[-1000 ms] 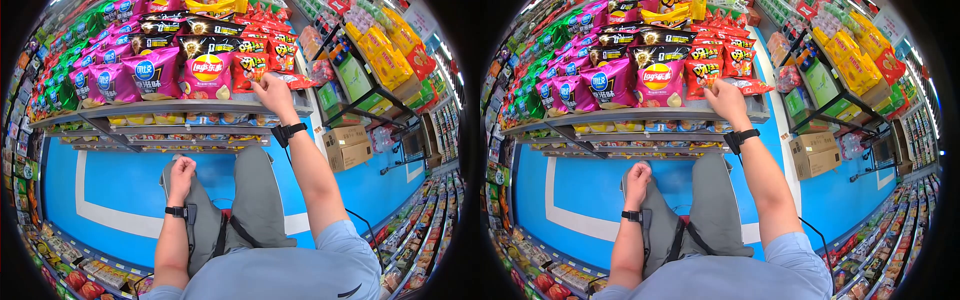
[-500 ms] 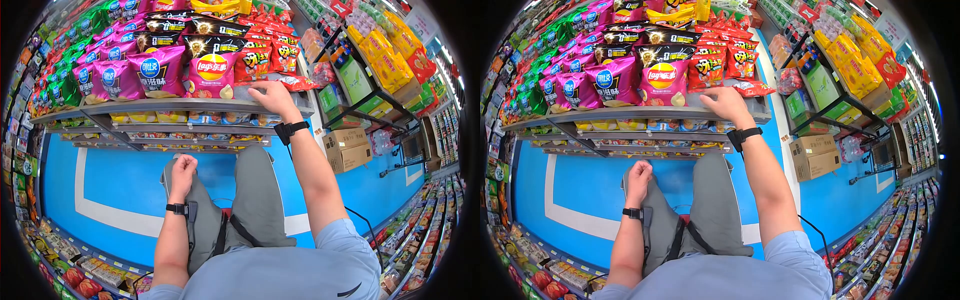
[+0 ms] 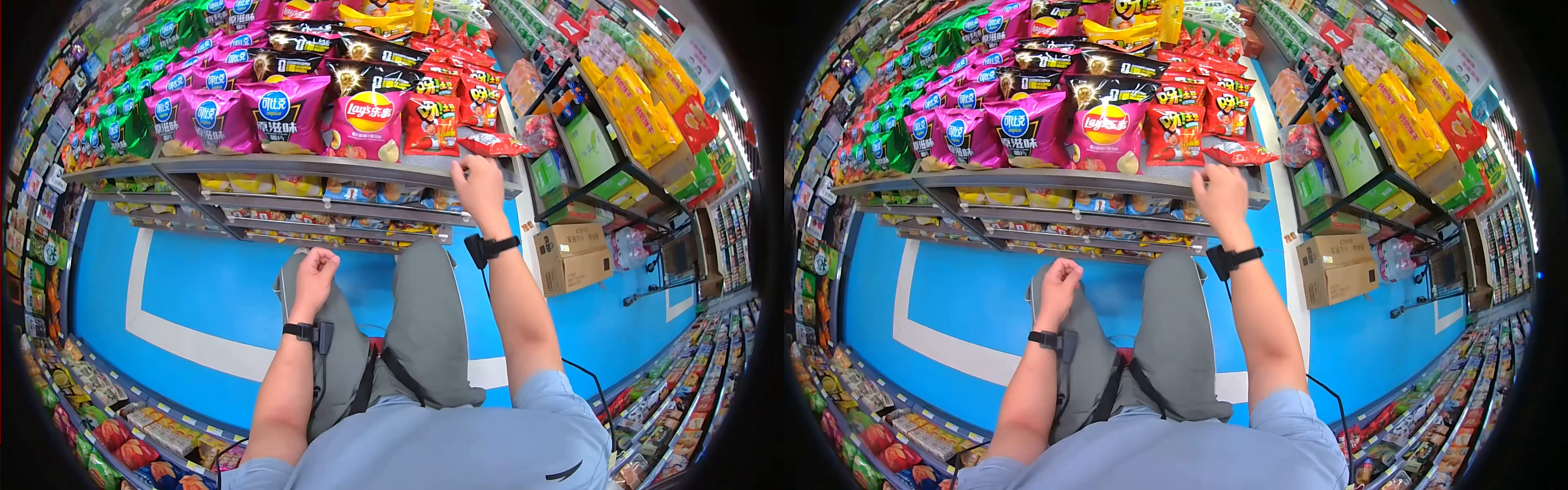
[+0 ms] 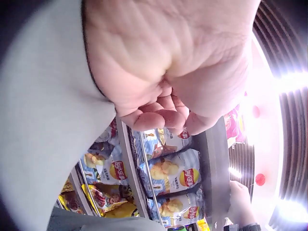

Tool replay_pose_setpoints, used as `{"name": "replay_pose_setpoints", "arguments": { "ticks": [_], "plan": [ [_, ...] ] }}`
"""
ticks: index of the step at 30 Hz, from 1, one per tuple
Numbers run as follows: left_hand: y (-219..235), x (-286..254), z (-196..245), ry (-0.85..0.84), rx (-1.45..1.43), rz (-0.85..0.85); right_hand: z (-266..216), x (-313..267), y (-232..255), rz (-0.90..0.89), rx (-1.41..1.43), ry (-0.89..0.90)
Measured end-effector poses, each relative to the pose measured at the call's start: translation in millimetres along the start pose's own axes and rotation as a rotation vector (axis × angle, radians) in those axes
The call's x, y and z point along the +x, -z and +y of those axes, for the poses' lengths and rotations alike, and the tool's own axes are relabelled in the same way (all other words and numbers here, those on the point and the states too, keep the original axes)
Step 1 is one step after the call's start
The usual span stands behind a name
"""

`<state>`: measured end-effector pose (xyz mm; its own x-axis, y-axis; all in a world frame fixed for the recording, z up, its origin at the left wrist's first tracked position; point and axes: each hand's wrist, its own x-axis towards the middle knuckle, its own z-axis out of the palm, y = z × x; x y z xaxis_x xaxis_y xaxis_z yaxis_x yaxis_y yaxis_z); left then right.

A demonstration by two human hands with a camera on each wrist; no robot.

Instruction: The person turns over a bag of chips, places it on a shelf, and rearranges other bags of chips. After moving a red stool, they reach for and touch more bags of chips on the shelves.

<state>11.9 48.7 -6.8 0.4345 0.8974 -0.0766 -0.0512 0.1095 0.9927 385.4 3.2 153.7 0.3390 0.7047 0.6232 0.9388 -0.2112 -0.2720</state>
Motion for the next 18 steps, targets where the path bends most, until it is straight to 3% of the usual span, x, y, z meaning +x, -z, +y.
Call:
{"name": "replay_pose_setpoints", "arguments": {
  "ticks": [1,4,5,8,12,18],
  "plan": [
    [2,-2,4,0.003,0.005,0.006,4,-3,5,-0.071,-0.068,-0.096],
    [6,-2,7,0.022,-0.01,0.012,15,-1,17,-0.038,-0.189,-0.145],
    [6,-1,7,0.034,-0.025,0.017,23,2,17,-0.035,-0.206,-0.062],
    [7,2,3,0.017,-0.044,-0.003,28,18,17,-0.087,-0.35,-0.033],
    [3,4,4,0.039,-0.038,0.002,44,27,-2,-0.235,-0.273,-0.119],
    [-2,7,7,0.042,-0.043,-0.001,44,38,-1,-0.391,-0.316,-0.087]
  ]
}}
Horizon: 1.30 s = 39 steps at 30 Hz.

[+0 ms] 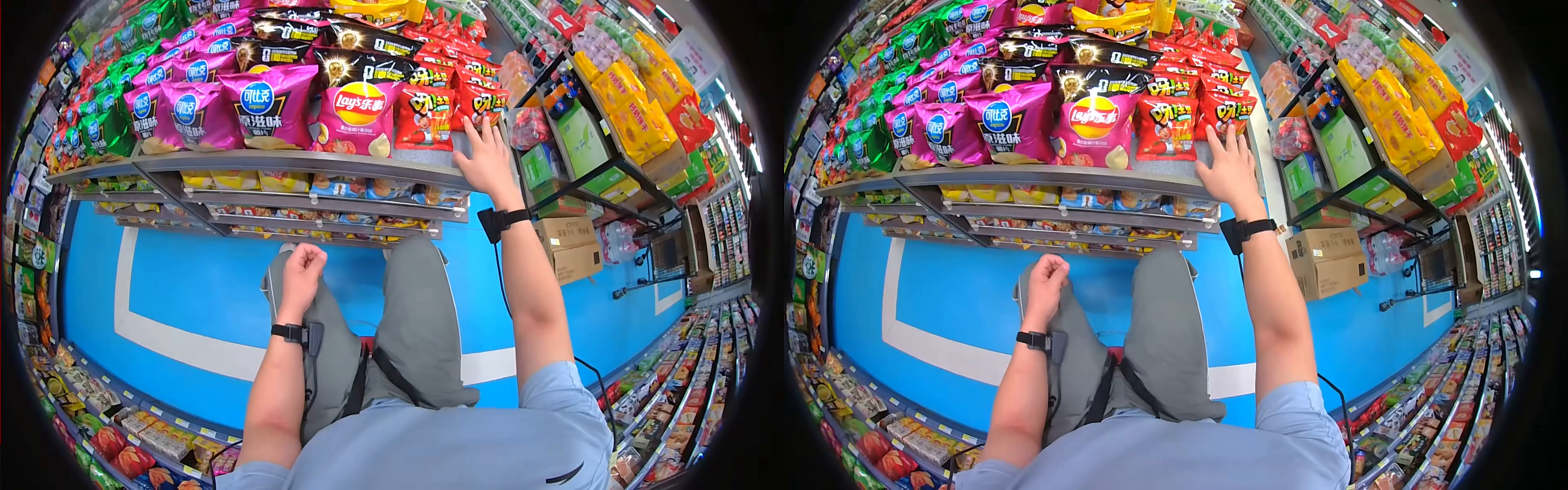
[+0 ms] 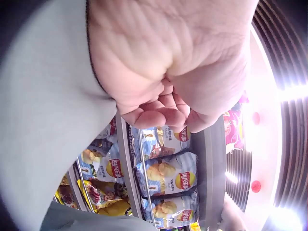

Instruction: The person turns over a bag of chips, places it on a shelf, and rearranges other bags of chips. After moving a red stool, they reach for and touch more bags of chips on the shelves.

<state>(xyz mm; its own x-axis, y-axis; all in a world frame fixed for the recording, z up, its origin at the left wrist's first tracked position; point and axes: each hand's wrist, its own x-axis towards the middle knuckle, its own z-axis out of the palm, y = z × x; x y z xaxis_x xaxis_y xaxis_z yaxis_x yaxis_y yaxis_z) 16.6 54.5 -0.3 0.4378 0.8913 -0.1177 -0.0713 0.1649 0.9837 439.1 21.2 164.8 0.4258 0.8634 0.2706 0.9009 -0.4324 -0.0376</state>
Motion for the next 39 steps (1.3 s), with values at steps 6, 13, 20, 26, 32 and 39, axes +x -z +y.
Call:
{"name": "replay_pose_setpoints", "arguments": {
  "ticks": [6,13,20,26,32,39],
  "plan": [
    [-4,3,-4,0.003,-0.097,0.013,1,9,-1,-0.181,0.061,-0.091],
    [2,3,-7,0.024,-0.092,-0.032,4,6,-6,-0.08,0.043,-0.069],
    [4,0,-5,0.026,-0.089,-0.02,4,9,-9,-0.121,0.051,-0.107],
    [8,-3,-2,0.026,-0.08,-0.007,5,10,-9,-0.147,0.074,-0.116],
    [10,-3,-4,0.014,-0.106,-0.022,3,9,-6,-0.178,0.107,-0.132],
    [9,-3,-5,0.002,-0.098,-0.025,-7,-10,-1,0.181,0.14,-0.178]
  ]
}}
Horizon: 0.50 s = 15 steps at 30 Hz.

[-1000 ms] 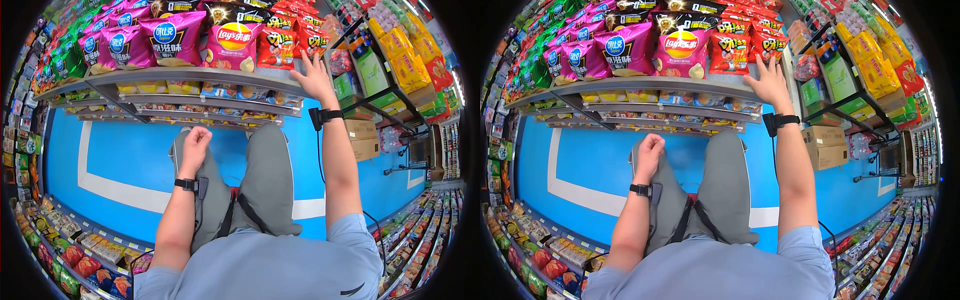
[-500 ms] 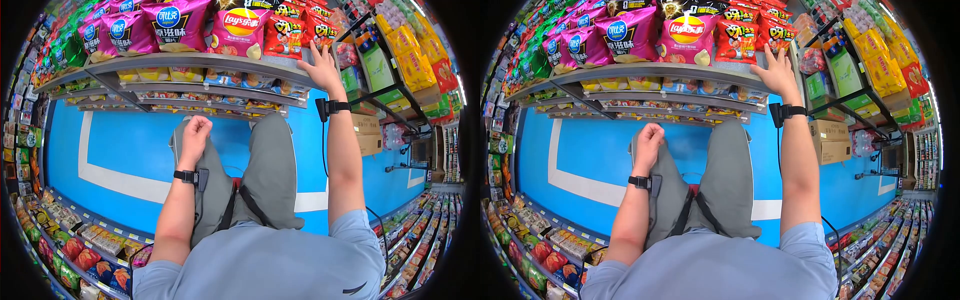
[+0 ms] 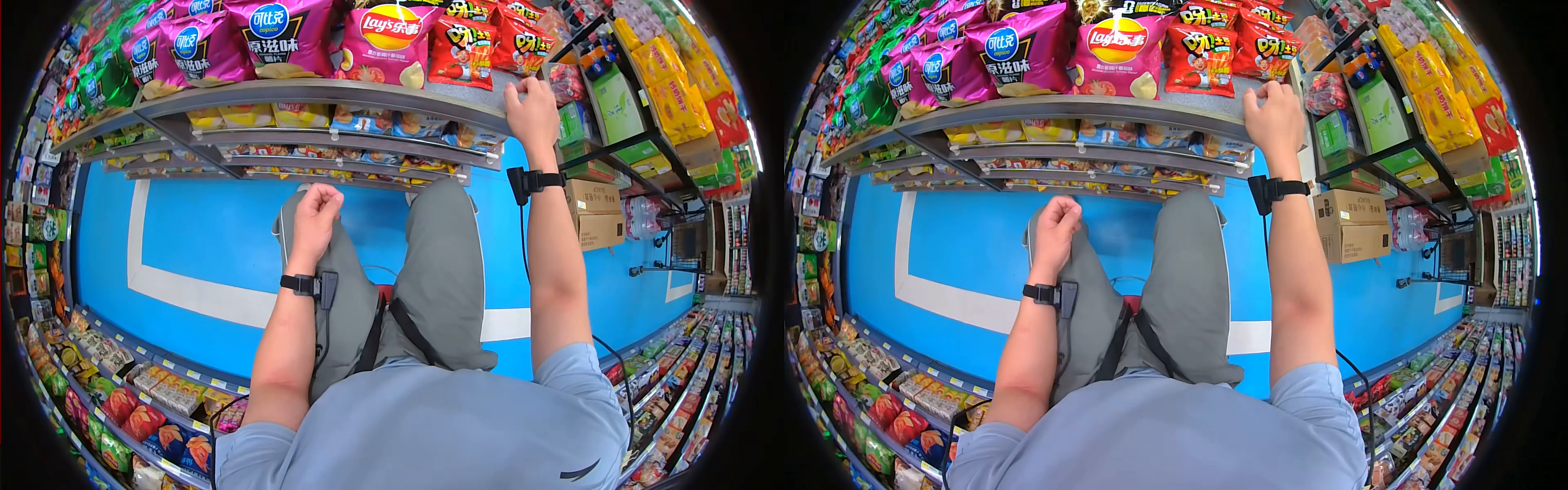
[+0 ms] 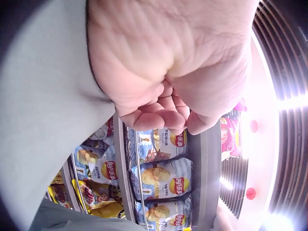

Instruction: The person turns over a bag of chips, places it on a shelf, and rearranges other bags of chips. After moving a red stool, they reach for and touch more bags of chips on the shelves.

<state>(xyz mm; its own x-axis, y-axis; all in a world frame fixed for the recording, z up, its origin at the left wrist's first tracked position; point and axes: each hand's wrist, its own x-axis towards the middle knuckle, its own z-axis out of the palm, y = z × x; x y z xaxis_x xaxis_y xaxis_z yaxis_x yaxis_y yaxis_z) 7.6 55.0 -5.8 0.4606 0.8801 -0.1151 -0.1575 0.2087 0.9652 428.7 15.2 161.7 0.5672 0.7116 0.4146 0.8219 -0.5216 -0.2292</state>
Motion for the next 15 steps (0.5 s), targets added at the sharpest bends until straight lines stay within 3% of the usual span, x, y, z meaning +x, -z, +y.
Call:
{"name": "replay_pose_setpoints", "arguments": {
  "ticks": [1,15],
  "plan": [
    [-1.3,-0.1,1.4,0.001,0.002,-0.001,-3.9,-1.4,2.5,-0.04,0.001,-0.091],
    [0.7,-1.9,-0.5,0.008,0.007,0.004,-6.6,-3.1,1.8,-0.084,-0.038,-0.049]
  ]
}}
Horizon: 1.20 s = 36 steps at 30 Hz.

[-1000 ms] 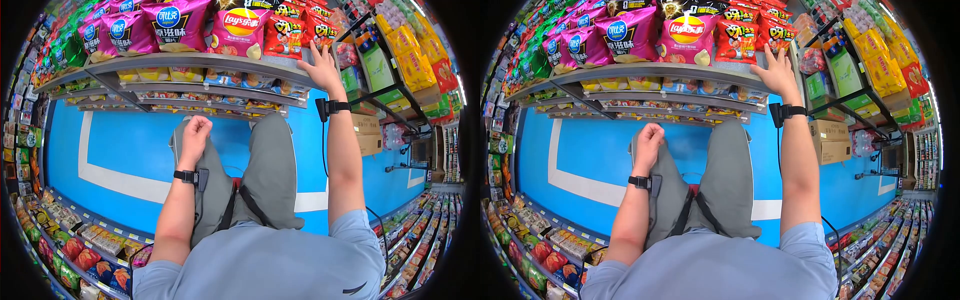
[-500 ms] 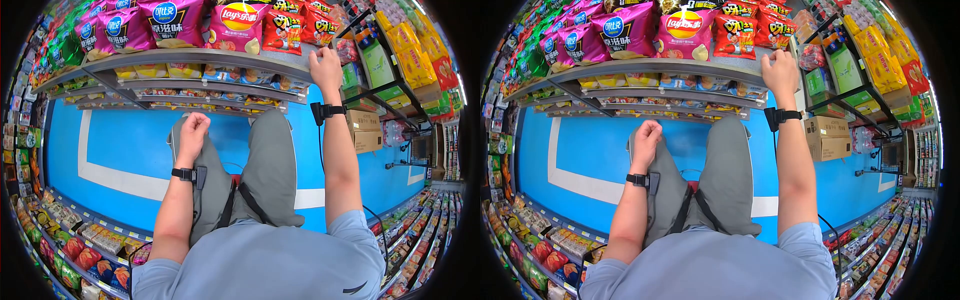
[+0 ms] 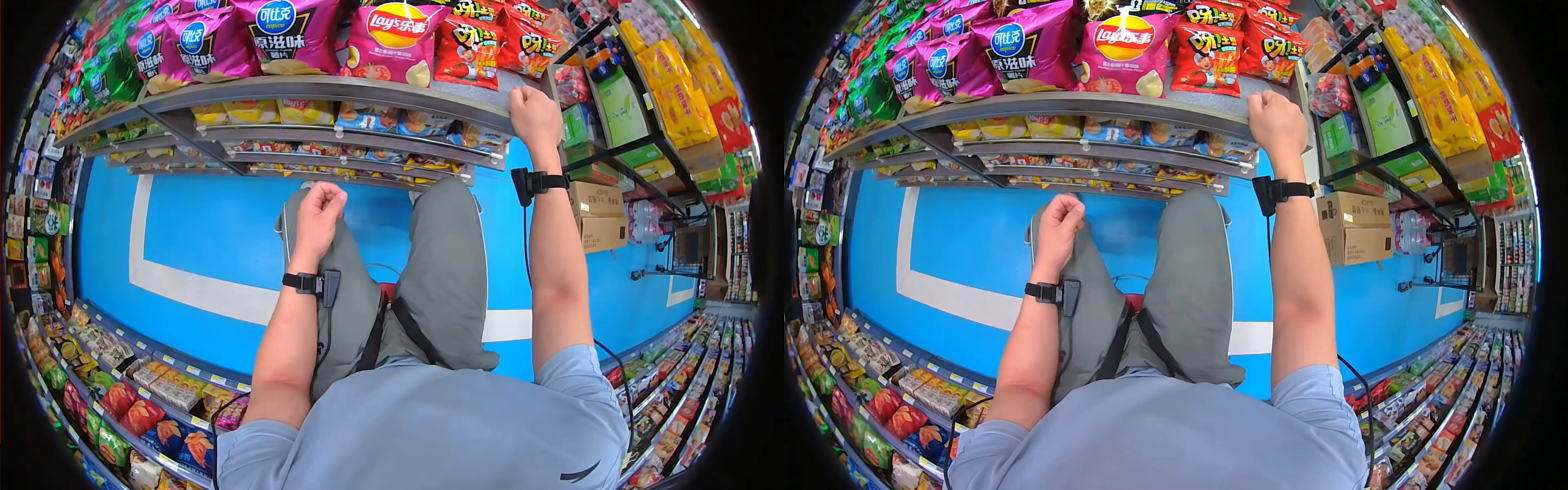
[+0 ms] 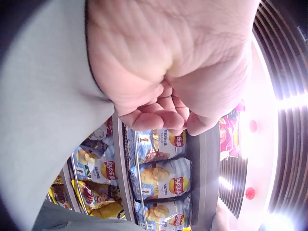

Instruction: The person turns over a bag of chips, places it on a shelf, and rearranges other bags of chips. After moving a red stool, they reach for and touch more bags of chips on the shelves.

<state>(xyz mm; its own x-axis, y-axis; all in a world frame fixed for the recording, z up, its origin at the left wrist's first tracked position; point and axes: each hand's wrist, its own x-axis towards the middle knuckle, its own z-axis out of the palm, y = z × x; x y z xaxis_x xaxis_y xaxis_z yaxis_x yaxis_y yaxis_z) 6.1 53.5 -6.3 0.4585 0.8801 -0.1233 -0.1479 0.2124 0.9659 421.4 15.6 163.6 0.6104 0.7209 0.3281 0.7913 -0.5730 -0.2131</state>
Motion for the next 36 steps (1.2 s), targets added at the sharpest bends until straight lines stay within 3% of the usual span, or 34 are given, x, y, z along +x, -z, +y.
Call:
{"name": "replay_pose_setpoints", "arguments": {
  "ticks": [36],
  "plan": [
    [-2.5,-0.1,3.5,-0.006,0.047,0.004,1.6,-1.1,-3.1,0.034,0.009,-0.024]
  ]
}}
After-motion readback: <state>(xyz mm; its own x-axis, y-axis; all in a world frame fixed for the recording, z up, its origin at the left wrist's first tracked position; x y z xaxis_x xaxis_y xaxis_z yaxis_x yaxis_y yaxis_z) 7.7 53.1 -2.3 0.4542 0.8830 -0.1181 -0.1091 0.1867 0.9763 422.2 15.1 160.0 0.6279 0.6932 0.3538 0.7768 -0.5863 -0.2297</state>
